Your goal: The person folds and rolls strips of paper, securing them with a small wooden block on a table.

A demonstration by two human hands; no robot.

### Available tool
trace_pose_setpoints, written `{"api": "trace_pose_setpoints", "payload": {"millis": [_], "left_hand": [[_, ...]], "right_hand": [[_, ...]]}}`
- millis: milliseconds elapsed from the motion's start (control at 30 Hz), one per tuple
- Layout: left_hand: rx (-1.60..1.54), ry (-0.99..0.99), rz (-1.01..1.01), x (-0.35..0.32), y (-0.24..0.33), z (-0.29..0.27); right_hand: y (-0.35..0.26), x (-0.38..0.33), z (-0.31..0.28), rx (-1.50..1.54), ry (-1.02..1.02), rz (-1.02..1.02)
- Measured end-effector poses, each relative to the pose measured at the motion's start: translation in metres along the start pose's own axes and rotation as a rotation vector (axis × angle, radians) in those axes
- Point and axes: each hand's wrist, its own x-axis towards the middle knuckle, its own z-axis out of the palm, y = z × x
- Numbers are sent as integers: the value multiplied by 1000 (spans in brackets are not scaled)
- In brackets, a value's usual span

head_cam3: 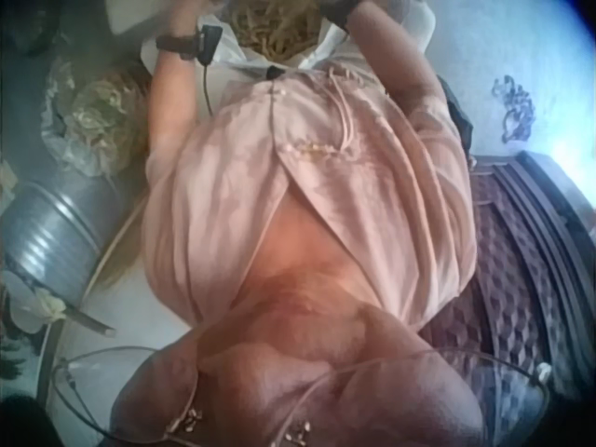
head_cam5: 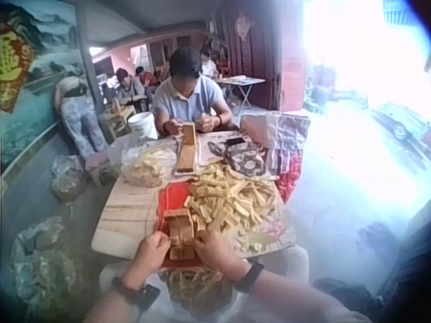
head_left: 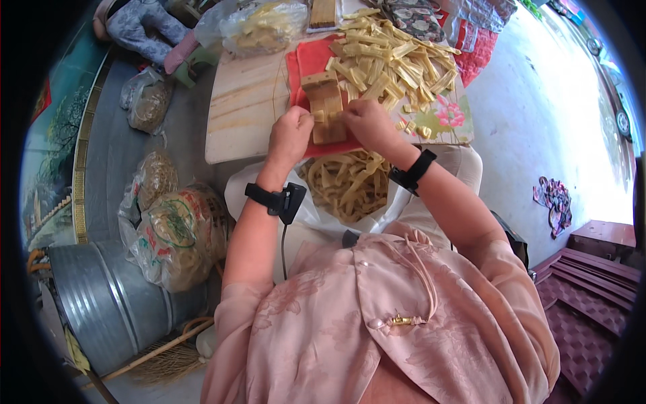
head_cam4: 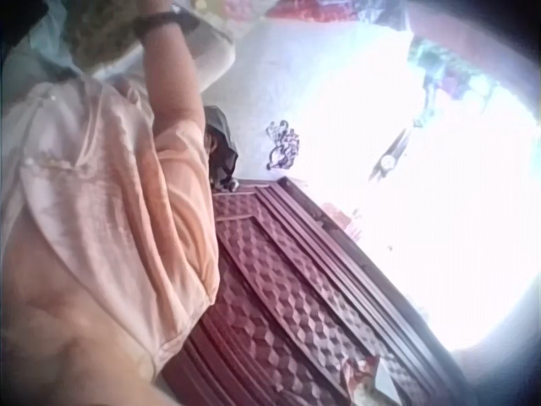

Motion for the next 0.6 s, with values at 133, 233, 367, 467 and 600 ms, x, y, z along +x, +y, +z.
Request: {"api": "trace_pose_setpoints", "payload": {"millis": [133,233,367,467,600], "left_hand": [[115,60,95,-36,31,-17],[-18,32,62,-63,38,-18],[-936,-441,-526,-100,21,0],[-1290,-474,-550,-98,45,0],[-1256,-379,-576,-94,41,-3]], "right_hand": [[-15,-22,-22,-43,-23,97],[-31,-42,-25,18,16,-67],[-61,-77,-12,438,-124,-165],[-67,-96,-11,691,-373,69],[-61,-94,-2,953,-355,41]]}}
